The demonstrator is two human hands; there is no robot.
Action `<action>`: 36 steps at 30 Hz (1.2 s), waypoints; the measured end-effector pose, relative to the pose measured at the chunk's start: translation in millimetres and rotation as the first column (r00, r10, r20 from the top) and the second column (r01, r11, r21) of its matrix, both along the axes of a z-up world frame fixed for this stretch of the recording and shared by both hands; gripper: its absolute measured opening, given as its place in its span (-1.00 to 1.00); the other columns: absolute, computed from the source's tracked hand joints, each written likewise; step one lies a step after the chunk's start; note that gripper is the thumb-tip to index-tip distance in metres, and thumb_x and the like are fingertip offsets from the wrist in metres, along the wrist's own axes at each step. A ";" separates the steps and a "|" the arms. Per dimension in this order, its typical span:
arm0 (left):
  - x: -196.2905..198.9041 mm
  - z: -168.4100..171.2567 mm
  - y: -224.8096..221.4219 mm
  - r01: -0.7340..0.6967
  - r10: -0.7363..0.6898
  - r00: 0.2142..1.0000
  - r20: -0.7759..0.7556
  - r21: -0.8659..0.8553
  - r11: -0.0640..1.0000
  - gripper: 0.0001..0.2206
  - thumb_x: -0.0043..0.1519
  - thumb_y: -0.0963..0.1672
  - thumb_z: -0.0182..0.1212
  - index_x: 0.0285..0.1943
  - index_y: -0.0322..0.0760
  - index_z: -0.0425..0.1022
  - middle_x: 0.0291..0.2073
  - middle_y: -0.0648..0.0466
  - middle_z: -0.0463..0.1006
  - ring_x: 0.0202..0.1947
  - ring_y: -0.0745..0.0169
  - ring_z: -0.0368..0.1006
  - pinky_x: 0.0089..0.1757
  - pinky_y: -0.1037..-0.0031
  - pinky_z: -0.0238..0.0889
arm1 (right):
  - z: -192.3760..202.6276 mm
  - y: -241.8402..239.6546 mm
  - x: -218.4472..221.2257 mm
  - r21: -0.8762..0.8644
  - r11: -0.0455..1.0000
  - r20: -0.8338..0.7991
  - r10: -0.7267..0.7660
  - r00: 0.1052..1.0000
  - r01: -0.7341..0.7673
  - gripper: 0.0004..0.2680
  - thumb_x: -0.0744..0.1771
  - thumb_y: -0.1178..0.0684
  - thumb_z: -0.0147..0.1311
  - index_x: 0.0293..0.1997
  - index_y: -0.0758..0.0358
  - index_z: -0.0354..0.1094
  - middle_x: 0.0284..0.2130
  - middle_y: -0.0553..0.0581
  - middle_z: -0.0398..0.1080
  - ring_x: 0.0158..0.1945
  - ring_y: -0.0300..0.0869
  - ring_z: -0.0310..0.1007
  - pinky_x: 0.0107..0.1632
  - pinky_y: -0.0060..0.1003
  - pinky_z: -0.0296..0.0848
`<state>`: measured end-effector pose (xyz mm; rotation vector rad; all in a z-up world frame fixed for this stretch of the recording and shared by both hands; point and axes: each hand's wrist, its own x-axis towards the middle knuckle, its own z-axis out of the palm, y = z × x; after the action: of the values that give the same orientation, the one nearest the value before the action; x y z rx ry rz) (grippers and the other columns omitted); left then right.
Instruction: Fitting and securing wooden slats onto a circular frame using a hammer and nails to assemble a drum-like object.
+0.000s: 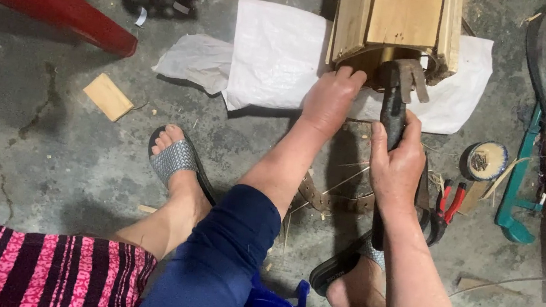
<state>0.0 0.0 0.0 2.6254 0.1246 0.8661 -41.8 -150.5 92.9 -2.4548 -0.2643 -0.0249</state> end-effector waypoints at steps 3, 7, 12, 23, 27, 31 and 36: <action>3.6 -5.4 -0.4 -0.020 0.020 1.000 0.001 0.018 1.000 -0.87 0.18 -0.23 0.22 -0.30 -0.04 0.47 -0.51 0.15 0.42 -0.65 0.20 0.45 -0.46 0.45 0.37 | 4.6 8.1 -2.7 -0.093 0.995 0.045 0.025 0.999 -0.021 -0.70 0.44 -0.14 0.15 0.26 0.12 0.27 -0.46 0.39 0.45 -0.36 0.40 0.48 -0.34 0.23 0.36; 6.4 -17.7 -2.8 -0.009 0.009 1.000 0.008 0.012 1.000 -0.87 0.21 -0.22 0.22 -0.24 -0.04 0.55 -0.48 0.16 0.46 -0.63 0.21 0.47 -0.42 0.41 0.40 | 3.3 8.7 -6.0 -0.130 0.991 0.050 0.019 0.999 -0.013 -0.67 0.45 -0.14 0.12 0.33 0.09 0.18 -0.41 0.26 0.51 -0.33 0.30 0.52 -0.30 0.14 0.41; 7.9 -18.4 -2.0 -0.010 0.010 1.000 0.010 0.016 1.000 -0.86 0.15 -0.24 0.21 -0.42 -0.12 0.44 -0.55 0.15 0.40 -0.66 0.18 0.42 -0.46 0.39 0.32 | -9.2 10.9 0.2 -0.263 0.965 0.021 0.025 0.999 -0.018 -0.65 0.43 -0.14 0.12 0.30 0.17 0.20 -0.42 0.46 0.47 -0.34 0.46 0.50 -0.29 0.31 0.39; 4.6 -1.9 0.2 0.002 -0.003 0.999 0.033 0.023 1.000 -0.84 0.16 -0.27 0.17 -0.40 -0.13 0.40 -0.51 0.14 0.37 -0.68 0.12 0.43 -0.46 0.35 0.33 | -11.9 8.1 -2.7 -0.075 0.997 0.070 -0.009 0.997 0.014 -0.74 0.44 -0.04 0.14 0.23 0.18 0.26 -0.44 0.40 0.41 -0.39 0.34 0.47 -0.38 0.11 0.36; 7.1 -12.6 -2.1 0.024 -0.024 1.000 0.015 -0.001 1.000 -0.83 0.13 -0.28 0.20 -0.43 -0.12 0.40 -0.54 0.18 0.36 -0.70 0.15 0.41 -0.48 0.37 0.30 | -7.3 12.6 -0.7 -0.096 0.995 0.080 0.023 0.997 -0.015 -0.71 0.43 -0.04 0.18 0.24 0.22 0.28 -0.47 0.47 0.42 -0.40 0.46 0.45 -0.40 0.22 0.33; 9.3 -6.1 -0.3 -0.022 0.020 0.999 0.044 0.059 0.998 -0.83 0.13 -0.27 0.22 -0.41 -0.12 0.38 -0.51 0.13 0.36 -0.68 0.13 0.42 -0.45 0.36 0.33 | 8.9 21.5 -8.5 -0.056 0.998 0.108 -0.010 0.994 0.016 -0.70 0.43 -0.06 0.16 0.30 0.09 0.24 -0.43 0.44 0.42 -0.36 0.40 0.49 -0.38 0.17 0.37; 6.3 -2.2 2.5 -0.006 0.003 0.999 0.044 0.057 0.998 -0.81 0.15 -0.29 0.21 -0.43 -0.11 0.44 -0.53 0.17 0.38 -0.70 0.17 0.42 -0.46 0.36 0.32 | -17.0 9.9 -1.8 -0.162 0.987 0.018 0.018 1.000 -0.015 -0.69 0.47 -0.06 0.09 0.32 0.23 0.18 -0.41 0.42 0.43 -0.37 0.38 0.50 -0.39 0.25 0.43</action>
<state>6.3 2.5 -2.2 2.6578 0.0958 0.9416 -43.6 -140.6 75.9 -2.6148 -0.3053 -0.0208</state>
